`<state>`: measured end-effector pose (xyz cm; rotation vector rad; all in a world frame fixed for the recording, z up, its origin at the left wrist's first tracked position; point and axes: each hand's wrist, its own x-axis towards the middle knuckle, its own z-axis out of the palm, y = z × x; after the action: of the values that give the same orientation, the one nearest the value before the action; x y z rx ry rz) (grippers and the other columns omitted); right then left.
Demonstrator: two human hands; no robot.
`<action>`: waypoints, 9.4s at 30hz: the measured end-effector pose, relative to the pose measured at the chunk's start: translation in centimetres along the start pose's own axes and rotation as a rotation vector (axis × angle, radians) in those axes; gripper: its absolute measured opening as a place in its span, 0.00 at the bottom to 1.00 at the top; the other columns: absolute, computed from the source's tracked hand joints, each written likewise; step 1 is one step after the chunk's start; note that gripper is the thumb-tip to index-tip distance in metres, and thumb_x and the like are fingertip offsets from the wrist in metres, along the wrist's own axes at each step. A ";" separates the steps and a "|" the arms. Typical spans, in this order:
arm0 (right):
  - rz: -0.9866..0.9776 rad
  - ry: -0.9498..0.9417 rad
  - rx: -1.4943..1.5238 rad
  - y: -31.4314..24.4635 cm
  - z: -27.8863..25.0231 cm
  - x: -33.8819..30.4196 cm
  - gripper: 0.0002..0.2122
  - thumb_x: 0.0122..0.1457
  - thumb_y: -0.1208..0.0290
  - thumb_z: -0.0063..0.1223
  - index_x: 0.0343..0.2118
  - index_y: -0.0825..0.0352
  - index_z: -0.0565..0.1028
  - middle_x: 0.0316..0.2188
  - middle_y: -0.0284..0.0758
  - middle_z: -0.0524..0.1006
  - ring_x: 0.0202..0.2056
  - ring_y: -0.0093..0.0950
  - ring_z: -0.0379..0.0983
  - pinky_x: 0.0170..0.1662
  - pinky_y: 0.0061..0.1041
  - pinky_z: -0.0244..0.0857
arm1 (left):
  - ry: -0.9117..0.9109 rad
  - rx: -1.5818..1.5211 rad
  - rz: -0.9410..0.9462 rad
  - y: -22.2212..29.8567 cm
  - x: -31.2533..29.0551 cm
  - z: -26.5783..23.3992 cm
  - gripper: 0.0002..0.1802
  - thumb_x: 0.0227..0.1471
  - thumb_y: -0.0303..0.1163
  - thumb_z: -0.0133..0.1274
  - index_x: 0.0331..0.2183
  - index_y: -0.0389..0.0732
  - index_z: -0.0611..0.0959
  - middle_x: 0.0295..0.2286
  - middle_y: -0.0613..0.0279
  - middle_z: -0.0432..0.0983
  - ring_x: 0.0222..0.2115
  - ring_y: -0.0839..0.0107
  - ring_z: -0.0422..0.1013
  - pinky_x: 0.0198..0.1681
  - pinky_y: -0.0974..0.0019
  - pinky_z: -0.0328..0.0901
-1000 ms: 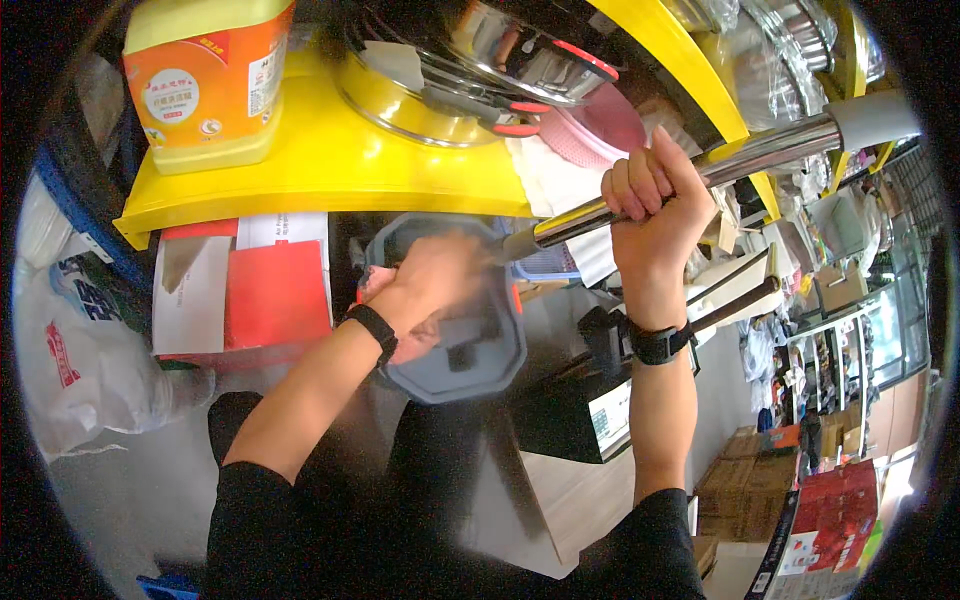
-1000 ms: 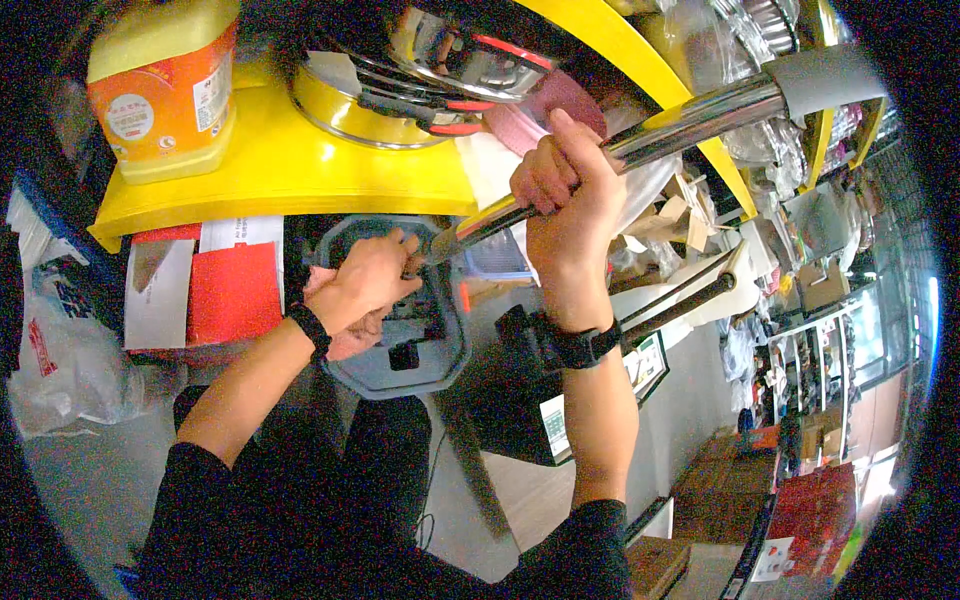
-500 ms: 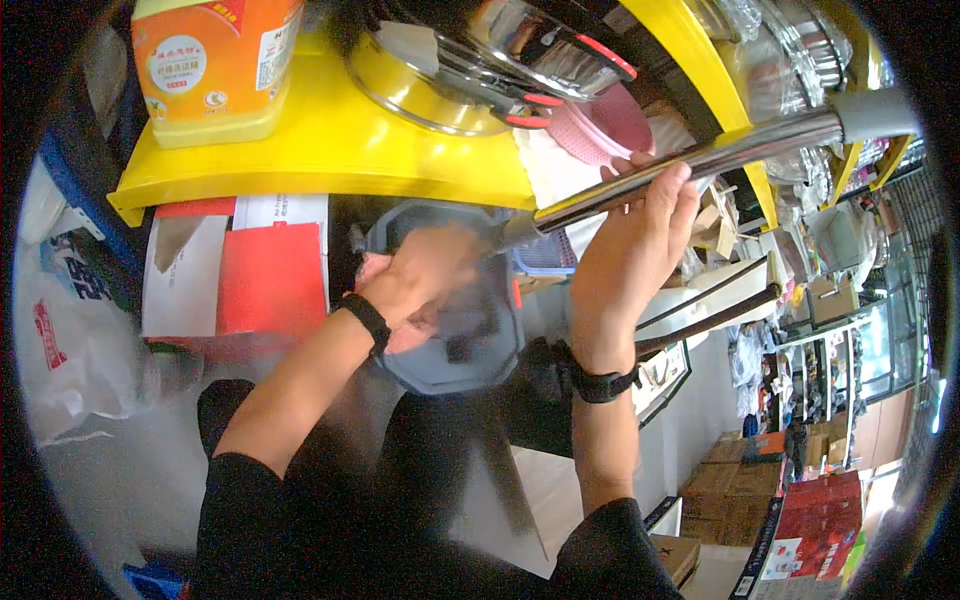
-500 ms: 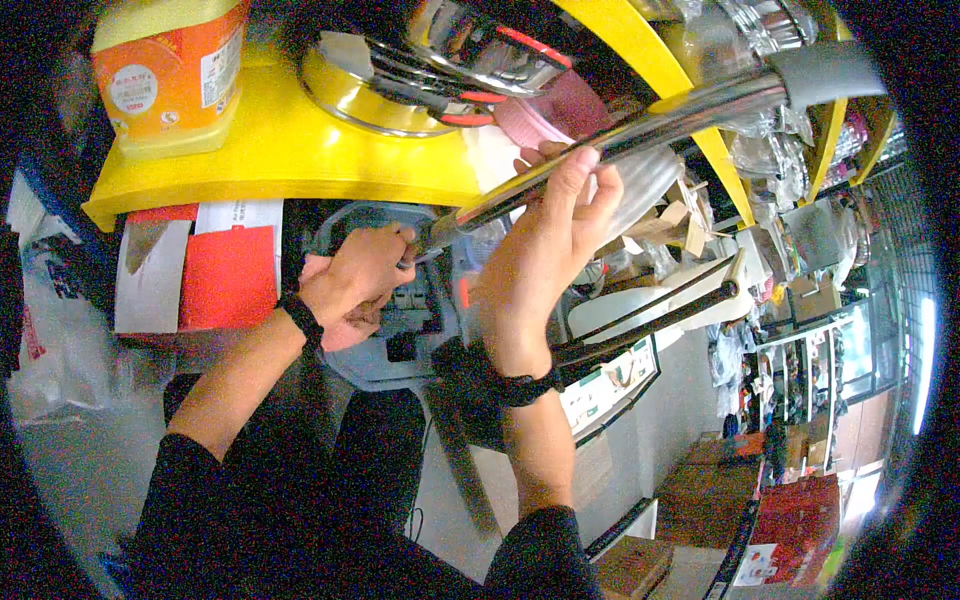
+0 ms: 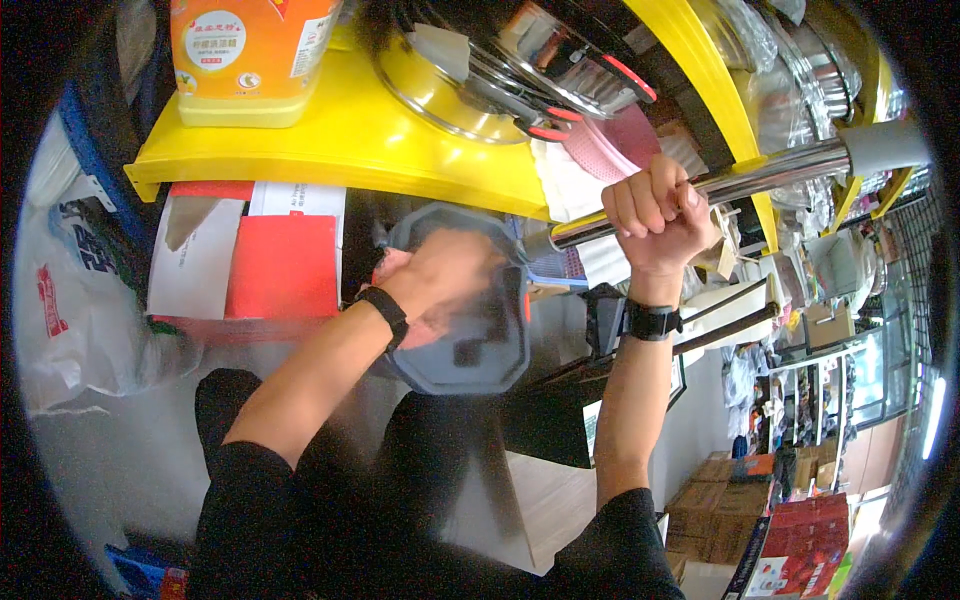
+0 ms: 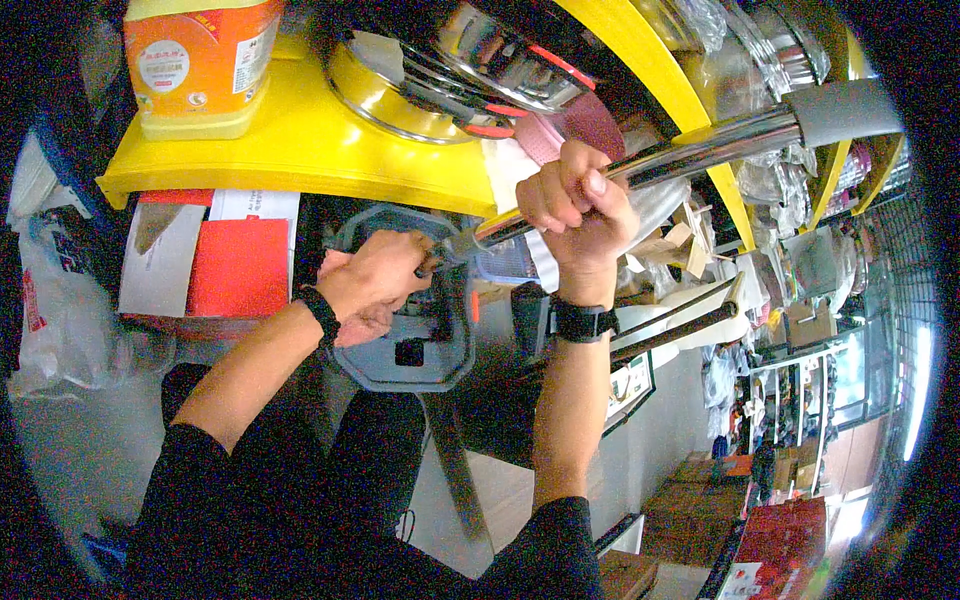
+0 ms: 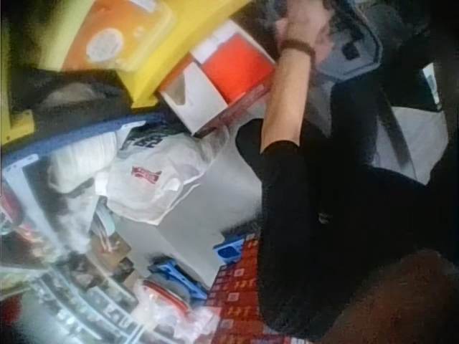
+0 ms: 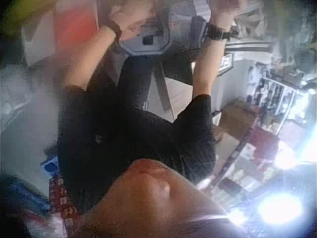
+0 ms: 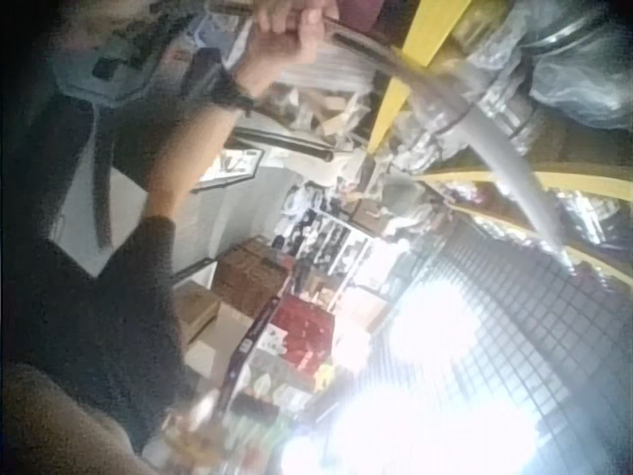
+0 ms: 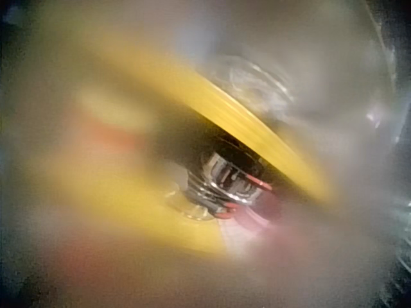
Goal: The person assembles a mop by removing components from a box, attaching a cloth to the mop head base, and connecting the base to the handle pole.
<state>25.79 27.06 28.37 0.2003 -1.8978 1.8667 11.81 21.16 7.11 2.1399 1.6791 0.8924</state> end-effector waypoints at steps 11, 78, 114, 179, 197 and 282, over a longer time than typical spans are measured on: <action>-0.334 1.410 -0.625 8.3 7.3 -0.3 0.12 0.66 0.62 0.47 0.37 0.68 0.68 0.28 0.32 0.71 0.30 0.21 0.68 0.33 0.21 0.62 | -0.005 0.093 0.026 -0.9 0.4 1.8 0.13 0.43 0.41 0.55 0.26 0.40 0.79 0.26 0.51 0.78 0.28 0.52 0.76 0.32 0.53 0.70; -0.215 1.364 -0.439 16.8 7.2 -3.5 0.10 0.61 0.74 0.52 0.44 0.70 0.68 0.42 0.35 0.72 0.40 0.25 0.67 0.48 0.24 0.60 | 0.122 -0.134 0.027 -1.5 -0.9 0.7 0.14 0.41 0.38 0.62 0.25 0.37 0.79 0.21 0.50 0.78 0.28 0.52 0.77 0.30 0.54 0.69; -0.111 1.262 -0.503 15.0 6.2 -6.1 0.13 0.61 0.75 0.51 0.47 0.69 0.67 0.42 0.35 0.72 0.43 0.25 0.68 0.49 0.26 0.60 | -0.019 -0.161 -0.037 -1.5 -0.7 -0.2 0.14 0.46 0.39 0.59 0.33 0.39 0.82 0.28 0.45 0.79 0.32 0.46 0.75 0.35 0.50 0.70; 0.349 1.271 -0.298 12.7 10.7 -13.6 0.09 0.58 0.70 0.57 0.27 0.71 0.73 0.22 0.27 0.75 0.24 0.16 0.69 0.29 0.19 0.62 | 0.171 -0.229 0.232 7.5 -7.6 -2.5 0.19 0.47 0.42 0.61 0.39 0.45 0.76 0.19 0.62 0.77 0.17 0.60 0.75 0.18 0.58 0.68; 0.102 1.262 -0.421 11.2 11.1 -11.0 0.08 0.53 0.75 0.62 0.33 0.70 0.74 0.29 0.30 0.76 0.31 0.20 0.72 0.35 0.21 0.66 | 0.081 -0.294 0.007 7.0 -8.3 -2.3 0.38 0.44 0.39 0.62 0.56 0.42 0.67 0.23 0.58 0.78 0.22 0.57 0.76 0.27 0.56 0.71; 0.364 0.326 -1.238 0.2 8.4 -5.7 0.14 0.49 0.56 0.59 0.22 0.64 0.76 0.20 0.40 0.78 0.25 0.41 0.76 0.30 0.37 0.70 | -0.066 0.000 -0.054 7.0 -8.6 -1.4 0.25 0.43 0.48 0.64 0.33 0.37 0.78 0.17 0.57 0.76 0.18 0.55 0.75 0.24 0.54 0.69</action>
<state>28.80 17.66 26.05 -0.8217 -2.5260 0.5224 15.24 10.76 9.59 2.0905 1.6960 0.7971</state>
